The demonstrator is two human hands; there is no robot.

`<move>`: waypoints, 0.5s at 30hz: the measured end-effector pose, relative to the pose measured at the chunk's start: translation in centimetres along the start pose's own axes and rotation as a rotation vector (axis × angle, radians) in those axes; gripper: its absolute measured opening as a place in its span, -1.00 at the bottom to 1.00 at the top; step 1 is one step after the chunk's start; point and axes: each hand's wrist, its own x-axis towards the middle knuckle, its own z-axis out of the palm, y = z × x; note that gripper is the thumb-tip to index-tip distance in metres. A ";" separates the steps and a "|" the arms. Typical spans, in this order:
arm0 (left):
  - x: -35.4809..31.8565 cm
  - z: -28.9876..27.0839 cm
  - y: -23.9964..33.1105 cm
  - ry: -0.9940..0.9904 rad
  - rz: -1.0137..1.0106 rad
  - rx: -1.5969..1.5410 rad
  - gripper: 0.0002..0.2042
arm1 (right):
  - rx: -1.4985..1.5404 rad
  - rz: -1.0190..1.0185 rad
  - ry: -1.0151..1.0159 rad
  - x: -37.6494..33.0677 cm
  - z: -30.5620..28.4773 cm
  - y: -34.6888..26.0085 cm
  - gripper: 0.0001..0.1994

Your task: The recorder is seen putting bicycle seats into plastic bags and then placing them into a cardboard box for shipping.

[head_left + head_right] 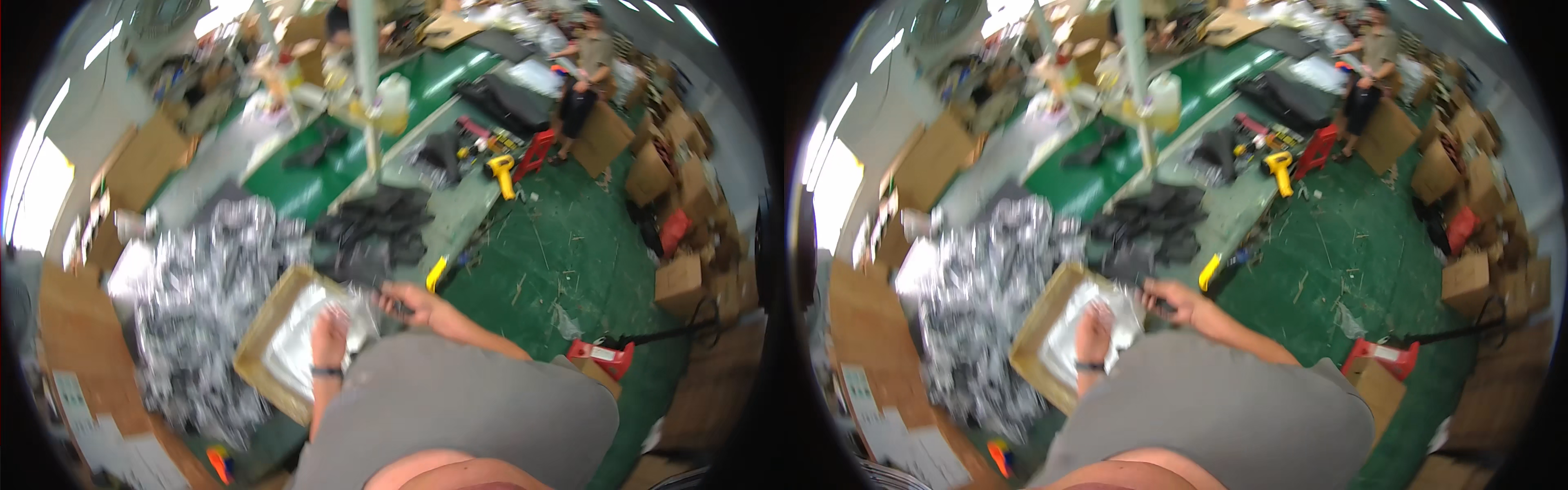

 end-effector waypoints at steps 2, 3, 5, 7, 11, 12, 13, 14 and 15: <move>0.2 -4.2 3.1 -0.010 0.045 -0.358 -0.76 | 0.294 -0.077 -0.044 -0.4 -0.1 -0.1 -0.66; 0.0 -3.7 4.5 0.033 -0.002 -0.344 -0.76 | 0.260 -0.137 -0.055 -0.9 0.3 0.1 -0.66; -0.6 -1.0 5.6 0.020 -0.044 -0.185 -0.85 | -0.075 -0.247 -0.182 -1.9 1.4 0.4 -0.63; -0.6 -0.7 5.2 0.194 0.065 0.178 -0.86 | -0.555 -0.250 -0.117 -3.0 2.7 0.1 -0.61; -0.1 4.1 4.2 0.291 0.394 0.635 -0.86 | -1.434 -0.324 -0.044 -2.3 3.3 0.5 -0.51; -0.3 5.3 3.6 0.245 0.508 0.803 -0.88 | -1.743 -0.536 -0.055 -1.9 3.1 1.4 -0.47; -0.6 5.7 3.0 0.090 0.547 0.957 -0.89 | -1.635 -0.660 -0.015 -0.7 2.1 2.4 -0.39; -0.8 6.4 2.6 -0.080 0.583 1.110 -0.89 | -1.645 -0.644 -0.009 -0.4 2.0 2.4 -0.39; -1.3 7.1 2.3 -0.264 0.464 1.083 -0.92 | -1.354 -0.434 0.179 -0.2 2.0 2.1 -0.39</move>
